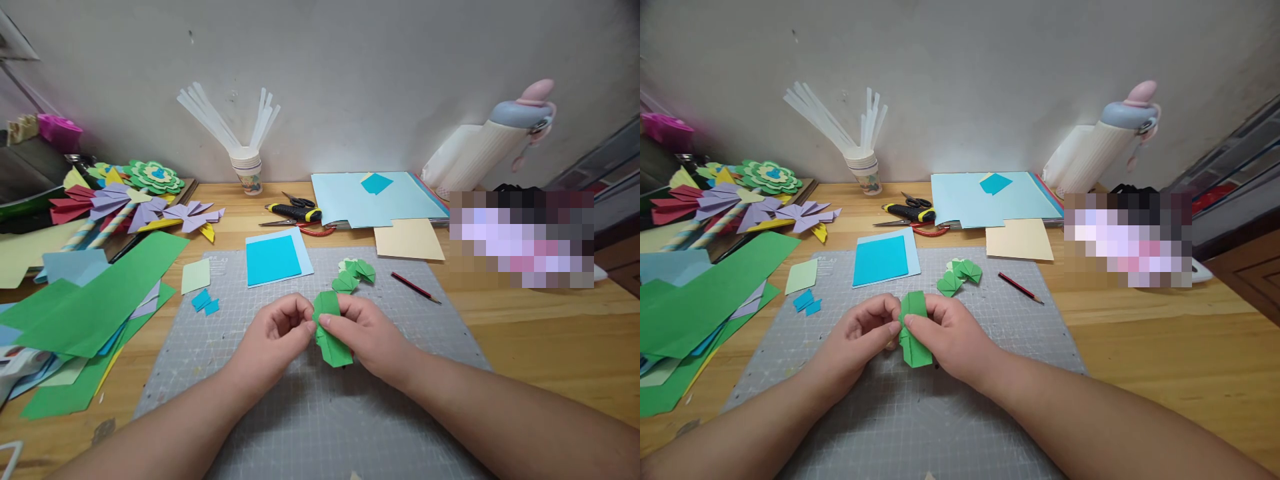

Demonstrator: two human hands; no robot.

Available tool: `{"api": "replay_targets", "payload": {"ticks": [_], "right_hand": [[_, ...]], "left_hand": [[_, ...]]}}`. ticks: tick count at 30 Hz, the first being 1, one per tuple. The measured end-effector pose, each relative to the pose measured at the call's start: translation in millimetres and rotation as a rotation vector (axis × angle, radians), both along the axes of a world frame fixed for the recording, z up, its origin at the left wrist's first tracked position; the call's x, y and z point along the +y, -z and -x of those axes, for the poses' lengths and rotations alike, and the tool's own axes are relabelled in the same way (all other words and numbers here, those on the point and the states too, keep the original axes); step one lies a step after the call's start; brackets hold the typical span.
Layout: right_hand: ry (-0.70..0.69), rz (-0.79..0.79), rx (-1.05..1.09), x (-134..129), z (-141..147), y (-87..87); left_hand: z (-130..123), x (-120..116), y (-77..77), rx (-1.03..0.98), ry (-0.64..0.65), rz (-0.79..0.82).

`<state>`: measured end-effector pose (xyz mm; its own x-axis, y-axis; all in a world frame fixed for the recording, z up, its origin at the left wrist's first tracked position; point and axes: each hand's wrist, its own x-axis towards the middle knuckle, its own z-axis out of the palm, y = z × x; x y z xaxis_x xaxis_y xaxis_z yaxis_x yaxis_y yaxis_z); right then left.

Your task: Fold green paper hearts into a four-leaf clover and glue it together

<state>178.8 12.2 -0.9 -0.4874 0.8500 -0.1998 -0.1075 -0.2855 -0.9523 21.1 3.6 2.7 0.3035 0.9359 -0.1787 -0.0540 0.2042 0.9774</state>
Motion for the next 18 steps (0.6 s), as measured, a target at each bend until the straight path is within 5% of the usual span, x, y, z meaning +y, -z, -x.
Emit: {"api": "replay_targets", "payload": {"ticks": [18], "right_hand": [[-0.057,-0.040,-0.012,-0.3,-0.3,-3.5]], "left_hand": [[1.8,-0.5,-0.2,0.063,0.000,-0.036]]}}
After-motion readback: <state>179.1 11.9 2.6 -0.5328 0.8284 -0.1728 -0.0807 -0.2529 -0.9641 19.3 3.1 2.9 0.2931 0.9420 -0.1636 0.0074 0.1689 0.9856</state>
